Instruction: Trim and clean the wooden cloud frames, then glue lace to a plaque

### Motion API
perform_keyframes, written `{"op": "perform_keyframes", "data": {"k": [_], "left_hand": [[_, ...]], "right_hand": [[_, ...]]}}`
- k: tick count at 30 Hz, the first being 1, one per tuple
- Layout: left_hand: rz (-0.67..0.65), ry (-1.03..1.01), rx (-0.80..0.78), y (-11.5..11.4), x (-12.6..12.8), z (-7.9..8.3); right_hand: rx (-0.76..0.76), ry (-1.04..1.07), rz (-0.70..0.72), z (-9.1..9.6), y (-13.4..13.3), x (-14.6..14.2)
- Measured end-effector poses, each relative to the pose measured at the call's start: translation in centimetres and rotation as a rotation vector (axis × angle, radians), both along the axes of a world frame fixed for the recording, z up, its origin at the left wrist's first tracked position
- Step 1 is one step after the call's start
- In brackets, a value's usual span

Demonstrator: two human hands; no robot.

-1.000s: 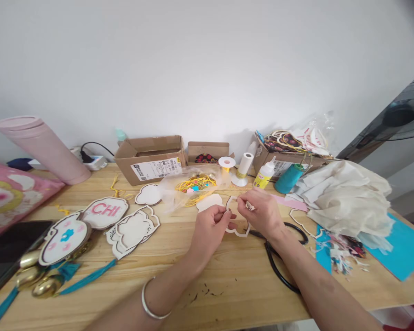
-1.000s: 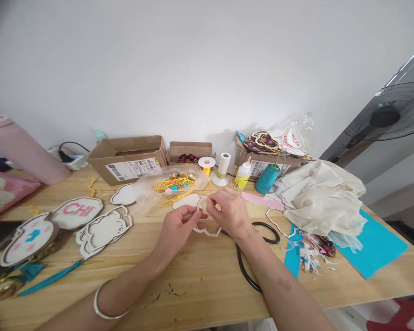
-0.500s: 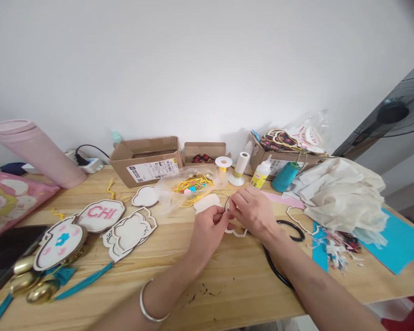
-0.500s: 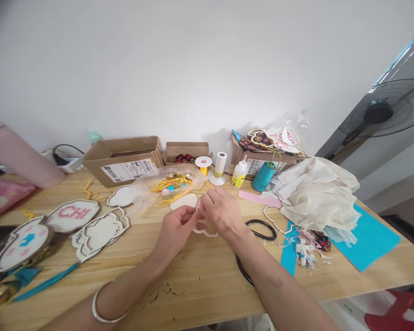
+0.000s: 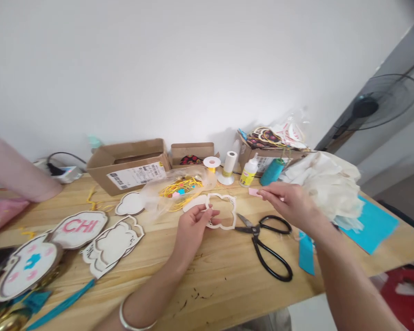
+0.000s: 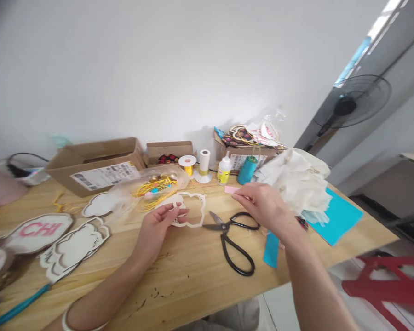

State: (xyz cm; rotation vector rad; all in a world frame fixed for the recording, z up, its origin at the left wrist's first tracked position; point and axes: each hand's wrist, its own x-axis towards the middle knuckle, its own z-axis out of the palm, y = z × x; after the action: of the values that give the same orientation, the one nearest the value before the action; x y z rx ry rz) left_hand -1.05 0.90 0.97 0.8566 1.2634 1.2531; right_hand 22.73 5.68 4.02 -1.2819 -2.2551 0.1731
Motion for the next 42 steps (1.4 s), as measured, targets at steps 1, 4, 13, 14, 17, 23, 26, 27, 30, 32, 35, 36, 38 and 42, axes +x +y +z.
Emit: {"op": "perform_keyframes", "data": {"k": [1,4,13,14,17,23,26,27,30,32,35,36,38,42], "left_hand": [[0.015,-0.024,-0.027,0.0,0.0,0.1],[0.042,-0.102,-0.081,0.2,0.2,0.1],[-0.080,-0.197,-0.003,0.8,0.2,-3.1],[-0.088,-0.188,0.016,0.7,0.2,-3.4],[-0.113,-0.155,0.050,0.4,0.4,-3.8],[-0.111,-0.084,0.069,0.1,0.3,-2.7],[-0.109,-0.080,0.040,0.3,0.0,-2.2],[-0.118,-0.085,0.040,0.4,0.0,-2.2],[-0.147,-0.041,0.099,0.6,-0.2,-2.2],[-0.153,0.027,0.142,0.6,-0.3,-2.2],[-0.158,0.082,0.184,0.6,-0.3,-2.1],[-0.161,0.085,0.197,0.6,-0.2,-2.1],[-0.157,0.091,0.207,0.5,-0.1,-2.1],[-0.113,0.120,0.206,0.4,0.1,-2.1]], "right_hand": [[-0.038,-0.059,-0.020,0.4,-0.6,1.9],[-0.158,-0.184,-0.164,0.8,-2.9,7.0],[-0.147,0.002,-0.266,2.2,-5.3,6.6],[-0.095,0.072,-0.194,2.4,-4.9,4.7],[0.004,0.221,0.024,2.0,-3.0,-1.7],[0.018,0.171,0.296,-1.7,1.6,-10.4],[-0.053,0.123,0.349,-3.1,2.6,-11.0],[-0.075,0.140,0.350,-3.3,2.7,-11.0],[-0.092,0.220,0.327,-3.9,2.4,-10.8],[-0.067,0.255,0.317,-4.0,2.1,-10.9],[0.000,0.278,0.347,-3.8,1.9,-11.2],[0.026,0.271,0.363,-3.6,1.9,-11.3],[0.066,0.237,0.391,-3.2,1.8,-11.5],[0.078,0.179,0.376,-2.7,1.6,-11.8]]}}
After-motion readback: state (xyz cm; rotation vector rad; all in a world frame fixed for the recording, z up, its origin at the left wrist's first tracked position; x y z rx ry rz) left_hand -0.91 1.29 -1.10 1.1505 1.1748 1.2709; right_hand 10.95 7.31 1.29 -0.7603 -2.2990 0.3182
